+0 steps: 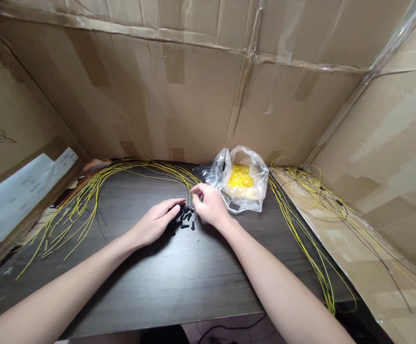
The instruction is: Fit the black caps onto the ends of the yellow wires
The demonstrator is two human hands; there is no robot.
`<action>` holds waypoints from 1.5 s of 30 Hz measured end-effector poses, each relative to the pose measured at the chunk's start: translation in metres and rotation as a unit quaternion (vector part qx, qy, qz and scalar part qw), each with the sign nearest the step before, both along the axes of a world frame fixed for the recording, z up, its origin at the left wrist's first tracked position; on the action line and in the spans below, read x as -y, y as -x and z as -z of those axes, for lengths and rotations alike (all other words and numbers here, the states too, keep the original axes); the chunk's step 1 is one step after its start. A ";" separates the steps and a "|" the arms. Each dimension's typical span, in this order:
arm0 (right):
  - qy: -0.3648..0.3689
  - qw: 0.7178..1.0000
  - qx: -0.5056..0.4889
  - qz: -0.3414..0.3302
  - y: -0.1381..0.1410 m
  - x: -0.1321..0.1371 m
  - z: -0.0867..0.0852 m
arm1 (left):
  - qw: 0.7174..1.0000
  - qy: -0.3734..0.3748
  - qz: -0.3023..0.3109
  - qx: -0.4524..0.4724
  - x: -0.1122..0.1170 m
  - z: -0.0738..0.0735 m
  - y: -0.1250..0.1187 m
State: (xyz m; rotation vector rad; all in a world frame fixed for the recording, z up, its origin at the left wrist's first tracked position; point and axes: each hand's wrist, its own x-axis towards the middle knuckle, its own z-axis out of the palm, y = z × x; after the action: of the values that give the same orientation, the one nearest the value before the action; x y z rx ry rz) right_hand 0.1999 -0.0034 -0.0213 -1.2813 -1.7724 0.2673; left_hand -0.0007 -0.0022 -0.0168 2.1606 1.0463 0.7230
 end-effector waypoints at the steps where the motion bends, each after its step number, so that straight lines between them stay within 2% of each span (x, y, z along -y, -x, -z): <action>1: 0.014 0.999 0.031 -0.002 0.001 -0.001 0.006 | 1.000 0.004 0.010 0.002 0.001 0.000 0.000; 4: 0.048 0.995 0.087 0.017 0.005 -0.002 0.014 | 0.999 0.014 0.036 0.020 0.003 0.000 0.000; 8: 0.078 0.990 0.111 0.042 0.012 -0.003 0.016 | 0.998 0.030 0.037 0.043 0.006 -0.001 0.000; 11: 0.094 0.987 0.118 0.058 0.015 -0.002 0.017 | 0.998 0.036 0.018 0.048 0.007 -0.003 -0.001; 17: 0.101 0.984 0.130 0.067 0.015 -0.001 0.017 | 0.995 0.020 -0.070 0.070 0.004 -0.003 -0.003; 22: 0.104 0.983 0.129 0.083 0.017 -0.001 0.015 | 0.996 0.006 -0.075 0.058 0.001 -0.003 -0.003; 26: 0.088 0.986 0.091 0.107 0.015 -0.001 0.013 | 0.995 0.003 -0.074 0.061 0.000 -0.002 -0.002; 35: 0.061 0.991 -0.022 0.116 0.015 -0.002 0.010 | 0.987 0.063 -0.101 0.110 -0.005 -0.004 0.000; 40: 0.065 0.984 -0.129 0.102 0.013 -0.005 0.012 | 0.979 0.095 -0.112 0.138 -0.014 0.002 0.002; 45: 0.064 0.981 -0.165 0.080 0.010 -0.008 0.016 | 0.973 0.096 -0.140 0.155 -0.024 0.010 0.005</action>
State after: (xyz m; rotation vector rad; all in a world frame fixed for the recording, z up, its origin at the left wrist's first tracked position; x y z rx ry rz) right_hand 0.1898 0.0048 -0.0370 -1.3740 -1.3813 0.4798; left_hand -0.0059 0.0220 -0.0270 1.6884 1.2067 1.0073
